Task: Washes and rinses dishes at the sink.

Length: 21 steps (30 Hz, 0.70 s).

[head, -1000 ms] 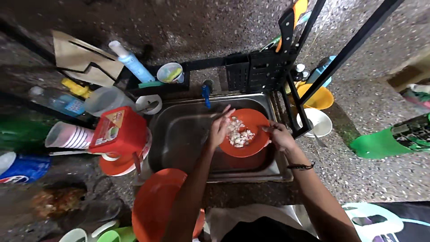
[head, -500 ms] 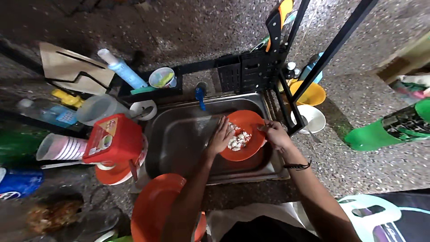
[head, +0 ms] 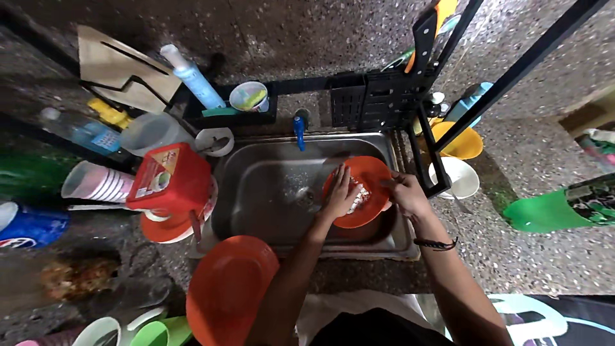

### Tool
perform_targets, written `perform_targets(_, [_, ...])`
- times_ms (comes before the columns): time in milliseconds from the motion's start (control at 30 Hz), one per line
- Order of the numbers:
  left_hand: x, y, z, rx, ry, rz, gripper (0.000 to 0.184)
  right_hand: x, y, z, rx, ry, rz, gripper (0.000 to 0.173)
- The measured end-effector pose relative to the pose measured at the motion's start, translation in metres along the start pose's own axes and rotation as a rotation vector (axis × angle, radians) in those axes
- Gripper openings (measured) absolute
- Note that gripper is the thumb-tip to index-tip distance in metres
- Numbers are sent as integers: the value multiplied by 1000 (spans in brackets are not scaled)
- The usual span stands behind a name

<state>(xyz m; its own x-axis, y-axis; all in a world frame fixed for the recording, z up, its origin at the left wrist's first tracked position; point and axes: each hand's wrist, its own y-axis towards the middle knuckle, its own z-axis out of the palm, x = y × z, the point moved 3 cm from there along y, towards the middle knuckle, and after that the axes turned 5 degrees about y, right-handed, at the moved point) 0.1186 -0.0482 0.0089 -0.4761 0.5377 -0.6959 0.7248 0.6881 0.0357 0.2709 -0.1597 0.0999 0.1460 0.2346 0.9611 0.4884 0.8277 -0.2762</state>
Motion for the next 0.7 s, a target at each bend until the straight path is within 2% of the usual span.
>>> perform_targets(233, [1, -8, 12, -58, -113, 20, 71, 15, -7, 6, 36, -89, -17, 19])
perform_targets(700, [-2, -14, 16, -35, -177, 2, 75, 11, -4, 7, 32, -90, 1, 22])
